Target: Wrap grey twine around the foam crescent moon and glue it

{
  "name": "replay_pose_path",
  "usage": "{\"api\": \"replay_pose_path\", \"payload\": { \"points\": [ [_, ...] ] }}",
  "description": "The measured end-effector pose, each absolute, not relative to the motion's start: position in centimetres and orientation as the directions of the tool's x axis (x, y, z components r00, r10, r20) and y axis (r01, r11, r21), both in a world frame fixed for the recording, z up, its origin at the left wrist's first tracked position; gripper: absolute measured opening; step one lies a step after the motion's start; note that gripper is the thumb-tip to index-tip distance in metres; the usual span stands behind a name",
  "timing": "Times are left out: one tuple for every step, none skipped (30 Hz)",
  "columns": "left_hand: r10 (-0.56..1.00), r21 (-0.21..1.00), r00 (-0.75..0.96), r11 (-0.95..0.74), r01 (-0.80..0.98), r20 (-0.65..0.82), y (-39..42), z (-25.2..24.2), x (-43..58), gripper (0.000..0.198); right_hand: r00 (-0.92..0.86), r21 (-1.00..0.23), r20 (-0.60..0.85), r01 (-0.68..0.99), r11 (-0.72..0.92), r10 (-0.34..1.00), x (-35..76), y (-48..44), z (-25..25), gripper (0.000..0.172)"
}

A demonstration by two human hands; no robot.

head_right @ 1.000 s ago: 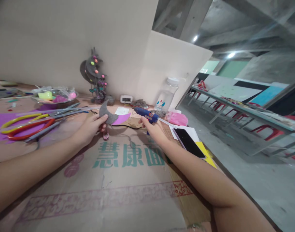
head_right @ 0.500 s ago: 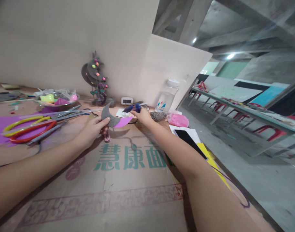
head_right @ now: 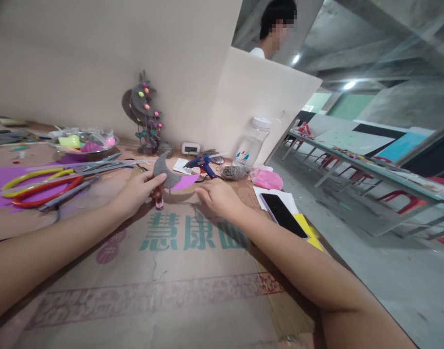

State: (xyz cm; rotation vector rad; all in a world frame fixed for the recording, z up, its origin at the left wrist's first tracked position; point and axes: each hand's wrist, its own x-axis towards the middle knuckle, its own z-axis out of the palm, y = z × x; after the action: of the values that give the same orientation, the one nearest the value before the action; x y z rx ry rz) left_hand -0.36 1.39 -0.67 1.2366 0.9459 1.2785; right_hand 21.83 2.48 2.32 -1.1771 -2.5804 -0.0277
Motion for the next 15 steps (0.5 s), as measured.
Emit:
{"api": "replay_pose_path", "payload": {
  "points": [
    [0.985, 0.981, 0.116, -0.112, -0.159, 0.131, 1.3, -0.6, -0.3, 0.021, -0.638, -0.135, 0.255, 0.721, 0.680, 0.727, 21.3, 1.5, 2.3, 0.039],
    [0.984, 0.981, 0.121, -0.111, -0.158, 0.131, 1.2, -0.6, -0.3, 0.021, -0.669, -0.161, 0.231, 0.690, 0.706, 0.706, 20.7, 0.7, 2.2, 0.037],
    [0.983, 0.981, 0.126, -0.113, -0.157, 0.134, 1.2, -0.5, -0.3, 0.021, -0.688, -0.175, 0.234, 0.665, 0.726, 0.687, 20.1, 0.1, 2.0, 0.036],
    [0.982, 0.981, 0.129, -0.119, -0.154, 0.139, 1.2, -0.5, -0.3, 0.021, -0.718, -0.183, 0.224, 0.633, 0.752, 0.659, 19.5, -0.3, 1.8, 0.036],
    [0.981, 0.981, 0.129, -0.128, -0.147, 0.147, 1.2, -0.5, -0.3, 0.021, -0.742, -0.192, 0.226, 0.601, 0.776, 0.631, 19.0, -0.5, 1.5, 0.035],
    [0.979, 0.980, 0.124, -0.142, -0.139, 0.160, 1.3, -0.4, -0.4, 0.022, -0.758, -0.206, 0.235, 0.573, 0.794, 0.608, 18.5, -0.6, 1.2, 0.030],
    [0.978, 0.979, 0.111, -0.161, -0.128, 0.175, 1.3, -0.4, -0.4, 0.026, -0.767, -0.222, 0.248, 0.550, 0.805, 0.592, 18.2, -0.6, 0.9, 0.024],
    [0.977, 0.977, 0.094, -0.179, -0.113, 0.190, 1.3, -0.4, -0.4, 0.034, -0.766, -0.242, 0.267, 0.534, 0.810, 0.585, 17.9, -0.6, 0.7, 0.017],
    [0.976, 0.976, 0.076, -0.194, -0.096, 0.202, 1.3, -0.4, -0.4, 0.042, -0.757, -0.264, 0.285, 0.527, 0.808, 0.587, 17.7, -0.6, 0.4, 0.014],
    [0.976, 0.976, 0.063, -0.204, -0.077, 0.209, 1.2, -0.4, -0.4, 0.047, -0.743, -0.287, 0.299, 0.528, 0.799, 0.599, 17.5, -0.6, 0.3, 0.013],
    [0.976, 0.977, 0.059, -0.206, -0.058, 0.209, 1.2, -0.4, -0.4, 0.046, -0.725, -0.310, 0.306, 0.536, 0.785, 0.617, 17.5, -0.7, 0.2, 0.014],
    [0.977, 0.979, 0.064, -0.203, -0.035, 0.205, 1.1, -0.4, -0.4, 0.041, -0.702, -0.331, 0.313, 0.551, 0.766, 0.640, 17.6, -0.8, 0.3, 0.015],
    [0.977, 0.980, 0.076, -0.197, -0.011, 0.197, 1.0, -0.5, -0.4, 0.034, -0.676, -0.349, 0.318, 0.569, 0.745, 0.665, 17.8, -1.0, 0.4, 0.018],
    [0.977, 0.980, 0.089, -0.196, 0.014, 0.194, 0.9, -0.5, -0.3, 0.027, -0.650, -0.361, 0.323, 0.588, 0.724, 0.688, 18.0, -1.1, 0.5, 0.020],
    [0.975, 0.978, 0.102, -0.203, 0.046, 0.198, 0.8, -0.6, -0.3, 0.023, -0.625, -0.368, 0.330, 0.605, 0.706, 0.708, 18.2, -1.3, 0.8, 0.023]
  ]
}}
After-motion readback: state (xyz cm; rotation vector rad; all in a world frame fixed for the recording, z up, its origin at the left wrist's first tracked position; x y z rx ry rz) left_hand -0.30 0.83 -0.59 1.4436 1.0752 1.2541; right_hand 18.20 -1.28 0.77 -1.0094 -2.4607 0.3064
